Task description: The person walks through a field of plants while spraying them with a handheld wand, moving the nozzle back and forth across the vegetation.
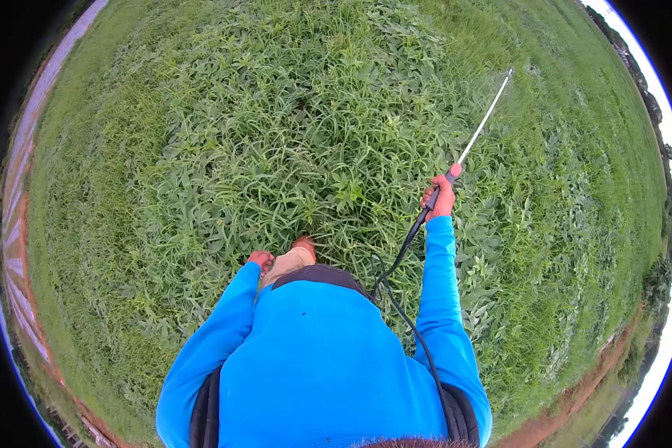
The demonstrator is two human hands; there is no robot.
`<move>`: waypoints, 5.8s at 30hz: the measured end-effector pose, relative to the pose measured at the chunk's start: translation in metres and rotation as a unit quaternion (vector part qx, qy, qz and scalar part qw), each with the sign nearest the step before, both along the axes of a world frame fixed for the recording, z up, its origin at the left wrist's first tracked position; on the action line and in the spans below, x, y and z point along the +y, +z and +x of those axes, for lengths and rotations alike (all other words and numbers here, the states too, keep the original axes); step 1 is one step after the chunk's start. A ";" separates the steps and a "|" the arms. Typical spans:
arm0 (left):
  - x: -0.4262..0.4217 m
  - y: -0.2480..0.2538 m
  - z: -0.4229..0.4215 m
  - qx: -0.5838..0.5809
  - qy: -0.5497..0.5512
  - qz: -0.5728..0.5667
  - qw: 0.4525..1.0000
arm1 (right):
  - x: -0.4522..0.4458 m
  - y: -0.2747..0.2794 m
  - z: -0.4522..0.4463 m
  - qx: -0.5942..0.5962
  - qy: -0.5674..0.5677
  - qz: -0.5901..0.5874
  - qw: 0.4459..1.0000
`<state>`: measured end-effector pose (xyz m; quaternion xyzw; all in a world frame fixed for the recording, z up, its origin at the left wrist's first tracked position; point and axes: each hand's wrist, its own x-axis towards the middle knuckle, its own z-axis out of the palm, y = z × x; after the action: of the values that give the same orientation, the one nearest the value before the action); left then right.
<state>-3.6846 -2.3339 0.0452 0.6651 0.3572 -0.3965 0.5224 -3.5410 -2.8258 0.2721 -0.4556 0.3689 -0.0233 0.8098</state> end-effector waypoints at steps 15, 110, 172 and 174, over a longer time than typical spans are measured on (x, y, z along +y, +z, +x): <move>-0.005 -0.018 0.188 -0.043 0.072 -0.104 0.991 | 0.085 0.007 0.150 0.068 0.182 0.157 0.968; 0.134 -0.034 0.612 0.018 0.141 -0.038 0.989 | 0.367 -0.048 0.677 0.114 0.541 0.504 0.663; 0.117 -0.082 0.930 -0.155 -0.139 0.077 0.975 | 0.174 -0.028 0.911 0.065 0.150 0.138 0.977; 0.105 -0.055 0.966 -0.144 -0.091 0.060 0.984 | 0.195 -0.028 0.938 0.083 0.209 0.208 0.952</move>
<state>-2.7189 -2.2290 -0.0103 0.7749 0.2392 -0.3209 0.4892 -2.6028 -2.6307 0.2443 -0.3445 0.3276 0.2616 0.8400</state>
